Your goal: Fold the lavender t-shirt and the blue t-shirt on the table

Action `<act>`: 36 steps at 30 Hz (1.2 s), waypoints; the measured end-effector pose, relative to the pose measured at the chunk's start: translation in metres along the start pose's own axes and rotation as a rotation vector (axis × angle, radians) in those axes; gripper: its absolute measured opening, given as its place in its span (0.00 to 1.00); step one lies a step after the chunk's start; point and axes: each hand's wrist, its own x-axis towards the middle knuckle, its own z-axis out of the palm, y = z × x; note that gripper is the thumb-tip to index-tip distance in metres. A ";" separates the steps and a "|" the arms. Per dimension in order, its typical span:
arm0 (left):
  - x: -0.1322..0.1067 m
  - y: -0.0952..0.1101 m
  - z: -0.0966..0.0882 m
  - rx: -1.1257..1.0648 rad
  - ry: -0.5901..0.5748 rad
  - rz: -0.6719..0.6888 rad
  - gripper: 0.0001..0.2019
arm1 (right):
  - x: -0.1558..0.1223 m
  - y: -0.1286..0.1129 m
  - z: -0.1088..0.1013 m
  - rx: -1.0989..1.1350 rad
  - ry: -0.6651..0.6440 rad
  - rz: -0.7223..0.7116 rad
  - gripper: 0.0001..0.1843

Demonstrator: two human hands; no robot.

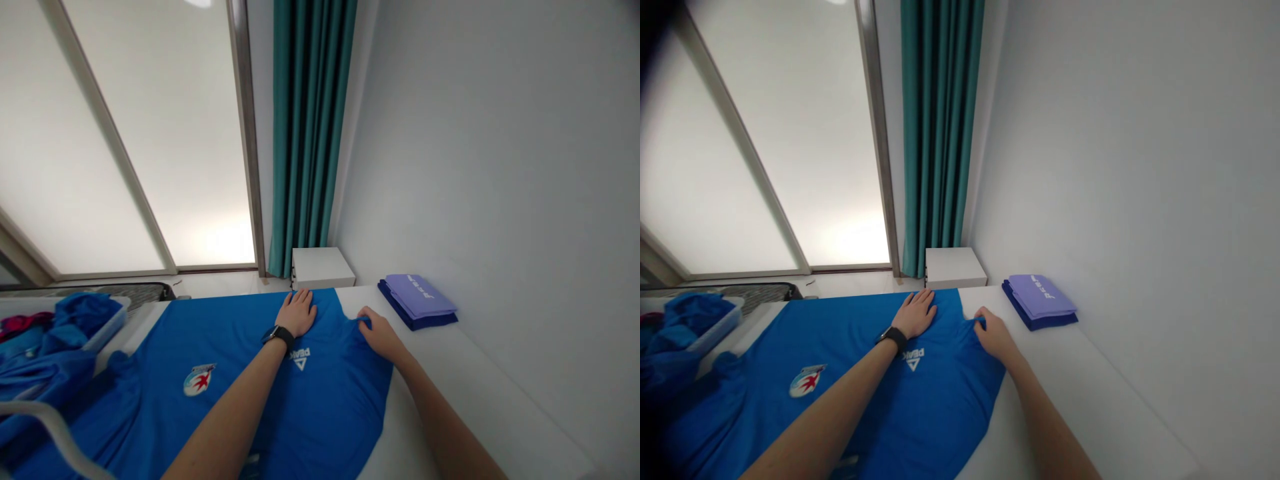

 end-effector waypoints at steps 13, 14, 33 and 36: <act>-0.002 0.002 -0.003 0.010 0.000 -0.003 0.25 | -0.012 -0.003 -0.007 -0.425 -0.189 0.289 0.16; -0.002 0.002 -0.003 0.011 -0.001 -0.003 0.25 | -0.012 -0.005 -0.008 -0.430 -0.197 0.286 0.16; 0.000 0.000 0.000 0.031 0.008 0.010 0.25 | -0.026 -0.022 -0.028 -0.478 -0.275 0.157 0.18; 0.000 0.000 0.001 0.033 0.012 0.014 0.25 | -0.022 -0.038 -0.014 -0.421 -0.112 -0.093 0.20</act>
